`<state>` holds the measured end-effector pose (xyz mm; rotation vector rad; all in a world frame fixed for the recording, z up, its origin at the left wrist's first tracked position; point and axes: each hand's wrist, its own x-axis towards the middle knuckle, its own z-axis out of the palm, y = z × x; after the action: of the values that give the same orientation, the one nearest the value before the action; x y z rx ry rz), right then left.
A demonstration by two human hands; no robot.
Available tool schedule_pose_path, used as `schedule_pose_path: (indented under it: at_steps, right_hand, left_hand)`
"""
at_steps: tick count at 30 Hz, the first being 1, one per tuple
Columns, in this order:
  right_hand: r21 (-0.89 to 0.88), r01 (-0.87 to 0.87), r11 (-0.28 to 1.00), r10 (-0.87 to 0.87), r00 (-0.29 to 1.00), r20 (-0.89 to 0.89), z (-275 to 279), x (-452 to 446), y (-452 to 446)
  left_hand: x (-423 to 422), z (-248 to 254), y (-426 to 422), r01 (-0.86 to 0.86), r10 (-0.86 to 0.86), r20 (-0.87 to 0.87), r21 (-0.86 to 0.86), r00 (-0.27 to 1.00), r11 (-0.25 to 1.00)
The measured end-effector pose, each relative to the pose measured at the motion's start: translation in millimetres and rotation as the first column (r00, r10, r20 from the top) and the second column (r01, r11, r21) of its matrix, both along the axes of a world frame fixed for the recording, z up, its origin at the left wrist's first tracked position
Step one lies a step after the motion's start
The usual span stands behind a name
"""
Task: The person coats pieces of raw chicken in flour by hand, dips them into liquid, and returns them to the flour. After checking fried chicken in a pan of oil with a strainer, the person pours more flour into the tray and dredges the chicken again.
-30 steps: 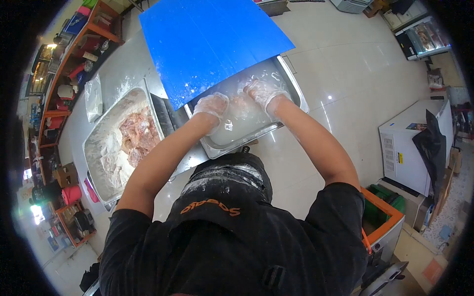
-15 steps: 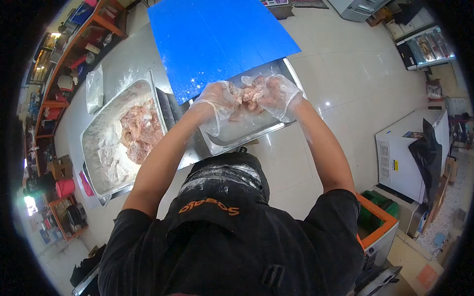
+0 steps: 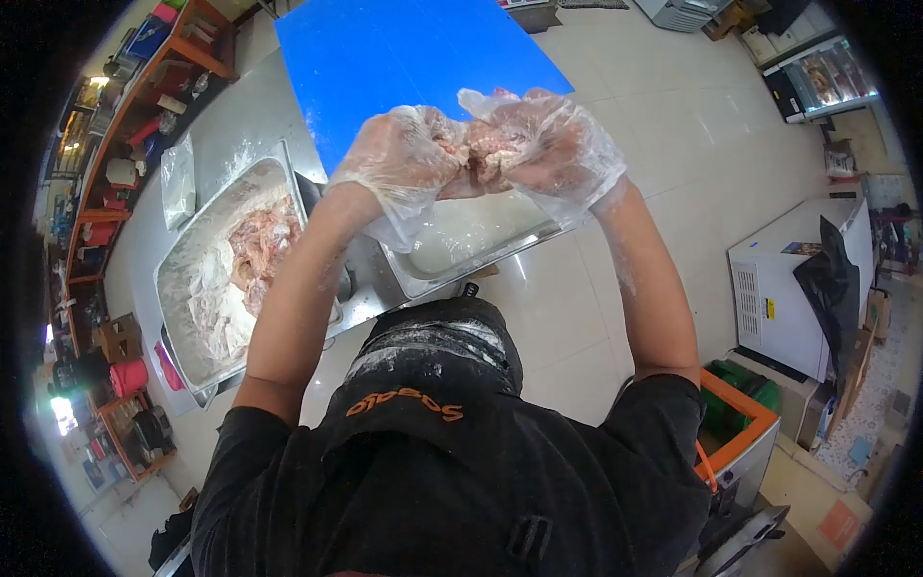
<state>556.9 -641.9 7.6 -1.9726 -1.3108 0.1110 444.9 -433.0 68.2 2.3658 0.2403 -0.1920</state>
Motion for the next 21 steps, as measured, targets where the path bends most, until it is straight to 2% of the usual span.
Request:
schedule_pose_path:
  at_steps: [1,2,4,5,6,8,9,10,11,13,16,17,19,21]
  right_hand:
    - [-0.002,-0.010,1.000,0.010,0.998,0.067,-12,4,-1]
    - [0.229,0.075,0.970,0.048,0.870,-0.490,-49,7,-7]
    - [0.280,0.171,0.945,0.100,0.663,-0.741,-84,3,2]
    - [0.241,0.051,0.969,0.079,0.862,-0.500,-67,-2,8]
    - [0.199,-0.015,0.980,0.056,0.978,-0.202,-52,-7,14]
    - [0.135,-0.123,0.983,0.103,0.984,0.144,-27,-14,17]
    - [0.111,-0.107,0.988,0.092,0.987,0.135,-24,-15,16]
    - [0.078,-0.080,0.994,0.069,0.989,0.131,-21,-16,19]
    - [0.094,-0.071,0.993,0.059,0.991,0.121,-19,-17,24]
    - [0.116,-0.031,0.993,0.019,0.995,0.100,-13,-23,28]
    - [0.135,-0.027,0.990,0.003,0.985,0.172,38,-47,58]
    - [0.128,-0.086,0.988,0.035,0.933,0.359,53,-54,70]
    - [0.182,-0.105,0.978,0.058,0.967,0.246,61,-76,97]
    - [0.240,-0.123,0.963,0.090,0.986,0.144,69,-99,127]
  left_hand:
    - [4,-14,-3,-0.018,0.017,-0.019,-0.023,1.000,1.000]
    - [5,-22,-1,-0.060,0.059,-0.041,-0.030,0.997,0.998]
    - [0,-19,4,-0.071,0.057,-0.141,-0.091,0.988,0.993]
    - [-2,-26,7,-0.097,0.078,-0.147,-0.131,0.986,0.987]
    - [-1,-34,10,-0.084,0.077,-0.089,-0.081,0.993,0.993]
    - [5,-61,10,-0.022,0.022,0.019,-0.012,1.000,1.000]
    - [10,-81,10,0.018,-0.020,0.079,0.019,0.997,1.000]
    - [7,-79,14,0.069,-0.075,0.142,0.046,0.987,0.997]
    - [3,-79,18,0.010,-0.006,0.121,-0.029,0.993,1.000]
    - [-20,-37,26,-0.090,0.104,0.064,-0.187,0.993,0.978]
    - [-44,1,51,0.054,-0.068,0.177,0.084,0.982,0.995]
    - [-58,21,62,0.067,-0.099,0.159,0.196,0.982,0.978]
    - [-94,58,88,0.096,-0.158,0.118,0.412,0.980,0.906]
    - [-126,72,122,-0.022,0.015,0.076,0.087,0.997,0.996]
